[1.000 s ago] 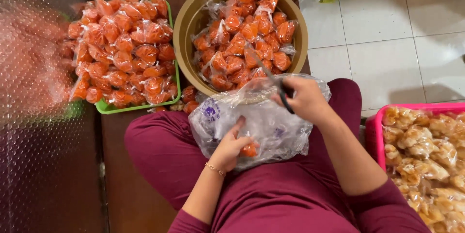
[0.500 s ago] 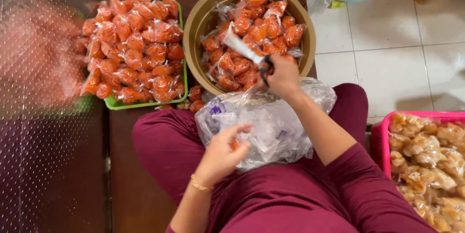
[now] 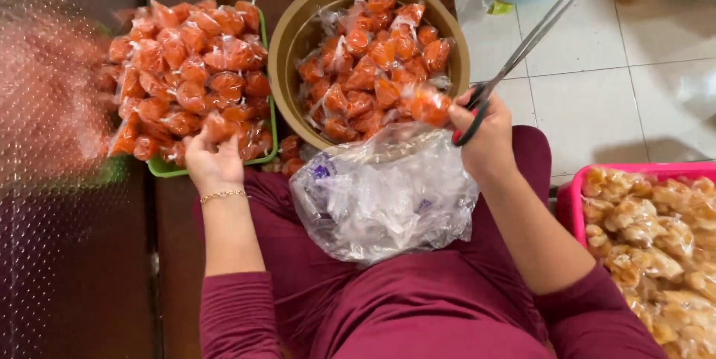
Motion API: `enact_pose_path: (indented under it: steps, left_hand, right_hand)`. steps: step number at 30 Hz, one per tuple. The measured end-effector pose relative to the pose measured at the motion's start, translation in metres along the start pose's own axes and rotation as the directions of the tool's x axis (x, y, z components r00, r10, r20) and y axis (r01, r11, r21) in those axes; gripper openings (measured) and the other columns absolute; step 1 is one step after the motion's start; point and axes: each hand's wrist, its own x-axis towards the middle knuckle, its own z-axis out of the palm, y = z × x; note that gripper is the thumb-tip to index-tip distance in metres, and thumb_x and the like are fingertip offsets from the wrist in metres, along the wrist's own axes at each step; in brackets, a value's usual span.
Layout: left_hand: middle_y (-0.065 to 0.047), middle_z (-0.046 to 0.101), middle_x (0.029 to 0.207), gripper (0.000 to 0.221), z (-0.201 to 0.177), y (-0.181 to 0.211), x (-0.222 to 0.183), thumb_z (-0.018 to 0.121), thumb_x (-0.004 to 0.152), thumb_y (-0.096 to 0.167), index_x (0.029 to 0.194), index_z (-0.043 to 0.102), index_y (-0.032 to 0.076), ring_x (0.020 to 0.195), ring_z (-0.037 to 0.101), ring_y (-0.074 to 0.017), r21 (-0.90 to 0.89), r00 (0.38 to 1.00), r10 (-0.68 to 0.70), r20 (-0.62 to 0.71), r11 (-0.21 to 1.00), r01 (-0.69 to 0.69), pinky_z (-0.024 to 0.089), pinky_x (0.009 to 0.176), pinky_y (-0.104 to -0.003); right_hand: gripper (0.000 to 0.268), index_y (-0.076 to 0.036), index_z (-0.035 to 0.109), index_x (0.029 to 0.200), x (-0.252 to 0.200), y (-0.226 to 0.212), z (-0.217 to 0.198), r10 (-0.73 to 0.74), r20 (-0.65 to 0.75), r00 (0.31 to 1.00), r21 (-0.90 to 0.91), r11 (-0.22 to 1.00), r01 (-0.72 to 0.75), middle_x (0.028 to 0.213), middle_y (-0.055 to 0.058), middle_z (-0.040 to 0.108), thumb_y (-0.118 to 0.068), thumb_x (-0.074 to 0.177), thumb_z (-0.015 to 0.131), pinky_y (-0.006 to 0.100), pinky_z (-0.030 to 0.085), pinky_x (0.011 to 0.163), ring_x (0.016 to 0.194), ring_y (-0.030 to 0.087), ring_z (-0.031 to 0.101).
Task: The person uses shears to cut open small plastic packets of orange food product and places the contents into a larger plastic bag.
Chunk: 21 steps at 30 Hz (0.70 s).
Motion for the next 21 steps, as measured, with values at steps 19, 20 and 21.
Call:
enact_pose_path:
  steps: [19, 20, 21]
  left_hand:
    - [-0.019, 0.072, 0.124, 0.048, 0.057, -0.099, -0.295, 0.057, 0.103, 0.022, 0.147, 0.040, 0.025, 0.105, 0.064, -0.0138, 0.740, 0.727, -0.355, 0.587, 0.600, -0.304, 0.052, 0.084, -0.019]
    - [-0.018, 0.072, 0.124, 0.038, 0.056, -0.097, -0.294, 0.060, 0.102, 0.022, 0.139, 0.051, 0.021, 0.109, 0.066, -0.0179, 0.738, 0.715, -0.355, 0.602, 0.589, -0.329, 0.053, 0.092, -0.027]
    - [-0.018, 0.072, 0.125, 0.030, 0.055, -0.095, -0.294, 0.063, 0.100, 0.021, 0.130, 0.061, 0.016, 0.113, 0.068, -0.0220, 0.736, 0.703, -0.355, 0.617, 0.578, -0.353, 0.054, 0.099, -0.035]
  right_hand:
    - [0.025, -0.002, 0.064, 0.092, -0.105, -0.016, 0.049, -0.160, 0.303, 0.940, -0.269, 0.931, 0.245, 0.081, 0.010, 0.066, 0.011, 0.073, 0.075, 0.030, 0.059, 0.080, 0.079, 0.018, 0.068]
    - [0.025, -0.001, 0.065, 0.092, -0.108, -0.012, 0.048, -0.136, 0.304, 0.943, -0.251, 0.943, 0.217, 0.080, 0.010, 0.066, 0.010, 0.073, 0.077, 0.031, 0.060, 0.080, 0.078, 0.017, 0.068]
    - [0.026, -0.001, 0.065, 0.092, -0.111, -0.008, 0.048, -0.113, 0.305, 0.946, -0.232, 0.954, 0.189, 0.080, 0.010, 0.067, 0.010, 0.072, 0.078, 0.031, 0.060, 0.080, 0.078, 0.017, 0.068]
